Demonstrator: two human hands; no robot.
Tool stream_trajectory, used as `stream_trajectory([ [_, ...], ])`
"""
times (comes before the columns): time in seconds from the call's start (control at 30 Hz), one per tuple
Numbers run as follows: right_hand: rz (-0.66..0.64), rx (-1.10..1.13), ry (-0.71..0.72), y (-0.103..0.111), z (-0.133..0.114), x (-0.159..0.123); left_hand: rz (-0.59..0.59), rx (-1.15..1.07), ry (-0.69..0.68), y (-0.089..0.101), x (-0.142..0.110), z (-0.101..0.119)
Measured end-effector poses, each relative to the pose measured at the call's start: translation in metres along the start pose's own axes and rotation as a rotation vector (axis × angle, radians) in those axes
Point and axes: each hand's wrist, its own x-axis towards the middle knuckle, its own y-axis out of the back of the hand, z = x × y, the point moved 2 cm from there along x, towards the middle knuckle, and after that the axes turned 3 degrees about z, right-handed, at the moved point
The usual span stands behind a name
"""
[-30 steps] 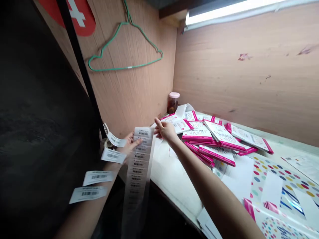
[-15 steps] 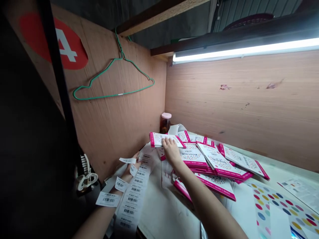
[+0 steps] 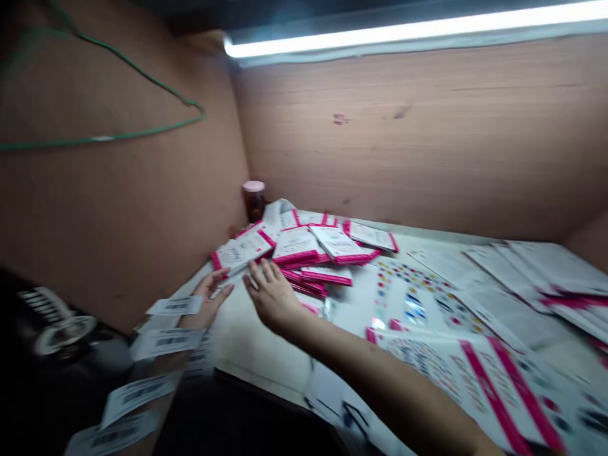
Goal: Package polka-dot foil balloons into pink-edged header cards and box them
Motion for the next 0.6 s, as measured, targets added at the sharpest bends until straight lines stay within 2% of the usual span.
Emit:
stream_trajectory([
  [0.07, 0.037, 0.064, -0.02, 0.028, -0.008, -0.065, -0.084, -0.073, -0.023, -0.023, -0.019, 0.018],
  [0.17, 0.074, 0.215, -0.249, 0.058, -0.016, -0.168, -0.303, -0.144, -0.066, -0.063, -0.06, 0.046],
  [0.23, 0.146, 0.345, -0.414, 0.067, -0.018, -0.232, -0.469, -0.146, -0.104, -0.09, -0.089, 0.062],
  [0.33, 0.358, 0.387, -0.677, 0.066, -0.011, -0.313, -0.643, -0.151, -0.142, -0.128, -0.123, 0.082],
  [0.4, 0.49, 0.314, -0.879, 0.059, 0.002, -0.358, -0.726, -0.157, -0.164, -0.152, -0.135, 0.093],
  [0.47, 0.56, 0.249, -1.052, 0.049, 0.019, -0.393, -0.767, -0.151, -0.212, -0.174, -0.14, 0.104],
  [0.53, 0.602, 0.217, -1.194, 0.039, 0.041, -0.418, -0.796, -0.08, -0.284, -0.195, -0.142, 0.112],
  [0.6, 0.634, 0.198, -1.282, 0.031, 0.063, -0.43, -0.875, 0.085, -0.363, -0.214, -0.146, 0.117],
])
